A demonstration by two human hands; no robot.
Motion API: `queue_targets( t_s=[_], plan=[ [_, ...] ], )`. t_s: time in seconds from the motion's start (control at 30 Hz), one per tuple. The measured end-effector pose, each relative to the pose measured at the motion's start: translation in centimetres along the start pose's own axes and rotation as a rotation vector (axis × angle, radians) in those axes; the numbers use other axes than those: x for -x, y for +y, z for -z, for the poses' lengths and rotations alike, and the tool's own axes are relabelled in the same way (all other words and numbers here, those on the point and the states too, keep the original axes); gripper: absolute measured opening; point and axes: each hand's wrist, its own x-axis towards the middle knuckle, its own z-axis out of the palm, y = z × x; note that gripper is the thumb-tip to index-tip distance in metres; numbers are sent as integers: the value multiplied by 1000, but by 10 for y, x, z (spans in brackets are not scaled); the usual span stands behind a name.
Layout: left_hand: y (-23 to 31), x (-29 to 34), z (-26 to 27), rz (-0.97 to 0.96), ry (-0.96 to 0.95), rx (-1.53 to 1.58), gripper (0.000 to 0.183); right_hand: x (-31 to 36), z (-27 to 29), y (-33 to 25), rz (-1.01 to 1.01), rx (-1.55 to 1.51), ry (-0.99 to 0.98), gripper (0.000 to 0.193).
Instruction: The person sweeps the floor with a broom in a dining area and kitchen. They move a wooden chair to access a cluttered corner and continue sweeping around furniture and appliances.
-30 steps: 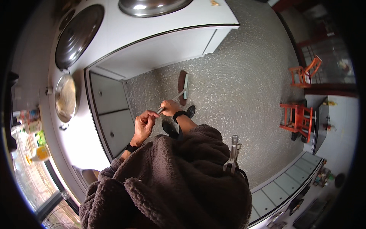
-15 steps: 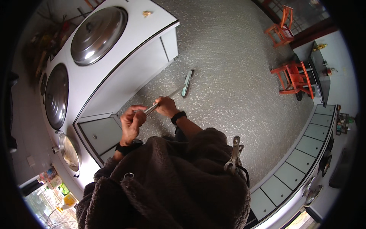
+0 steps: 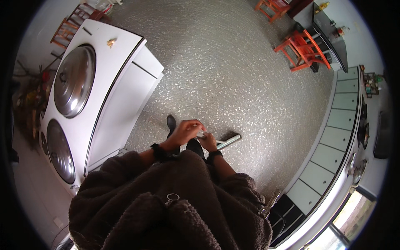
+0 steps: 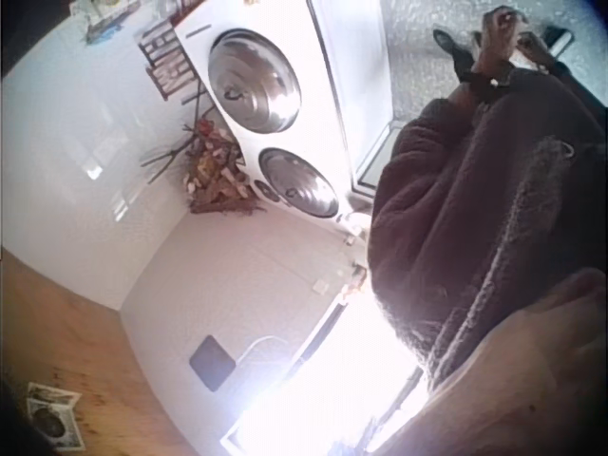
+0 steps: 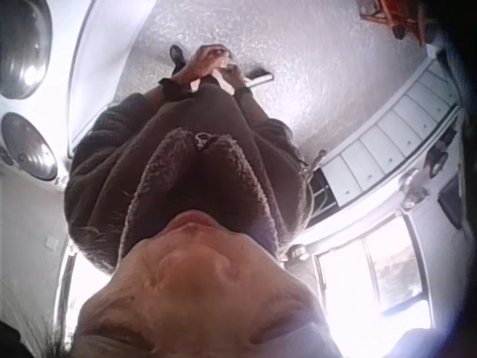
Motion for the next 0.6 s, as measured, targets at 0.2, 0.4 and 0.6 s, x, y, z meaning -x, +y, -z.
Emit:
queue_targets(
  t_s=[0.2,0.4,0.6],
  plan=[
    [-3,-37,33,12,-121,-92,22,-55,-43,15,191,-155,201,20],
    [84,-41,154,-128,185,-319,22,-184,-81,-121,379,-302,252,12],
    [116,-40,210,-295,296,-496,14,-287,-87,-236,478,-795,161,26]
  ],
)
